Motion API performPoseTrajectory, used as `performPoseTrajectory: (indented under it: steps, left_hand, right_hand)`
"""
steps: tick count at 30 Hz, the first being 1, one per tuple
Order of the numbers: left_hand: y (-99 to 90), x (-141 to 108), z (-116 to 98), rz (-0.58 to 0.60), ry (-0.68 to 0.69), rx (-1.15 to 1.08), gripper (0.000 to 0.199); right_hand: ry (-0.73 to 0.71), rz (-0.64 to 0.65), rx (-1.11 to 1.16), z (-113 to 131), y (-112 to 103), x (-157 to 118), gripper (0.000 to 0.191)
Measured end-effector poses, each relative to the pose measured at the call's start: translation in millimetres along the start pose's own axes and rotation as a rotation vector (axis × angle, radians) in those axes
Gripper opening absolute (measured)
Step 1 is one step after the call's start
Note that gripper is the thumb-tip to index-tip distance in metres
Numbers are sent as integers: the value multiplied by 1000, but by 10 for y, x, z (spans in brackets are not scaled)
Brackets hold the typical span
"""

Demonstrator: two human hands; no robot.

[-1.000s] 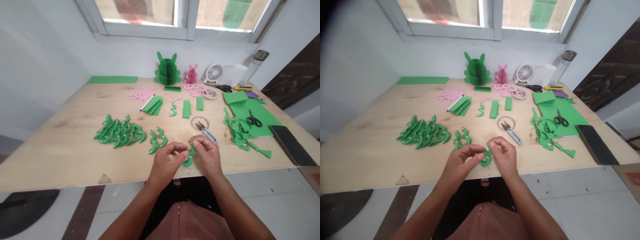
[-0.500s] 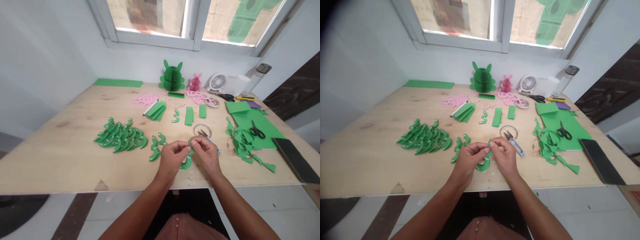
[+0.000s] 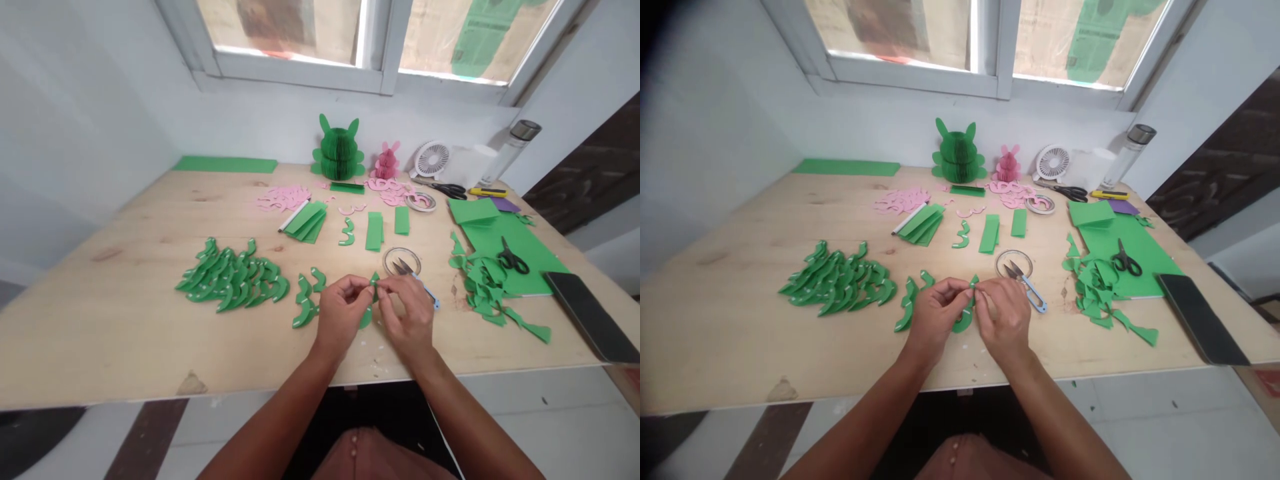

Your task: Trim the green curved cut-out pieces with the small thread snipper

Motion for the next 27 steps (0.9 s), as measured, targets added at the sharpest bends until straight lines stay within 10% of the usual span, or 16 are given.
performPoseTrajectory:
  steps: [27]
  left_hand:
    - [-46, -76, 76, -142, 507, 602, 8]
  right_hand:
    - [-50, 20, -235, -29, 63, -47, 9]
Point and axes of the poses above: each hand's wrist, its own x-axis towards the middle knuckle, its own y-axis out of the palm, z = x × y, the point moved 2 cm from there along x, towards the middle knuckle, and after that the axes turned 10 degrees about x, right-handed, at the moved point
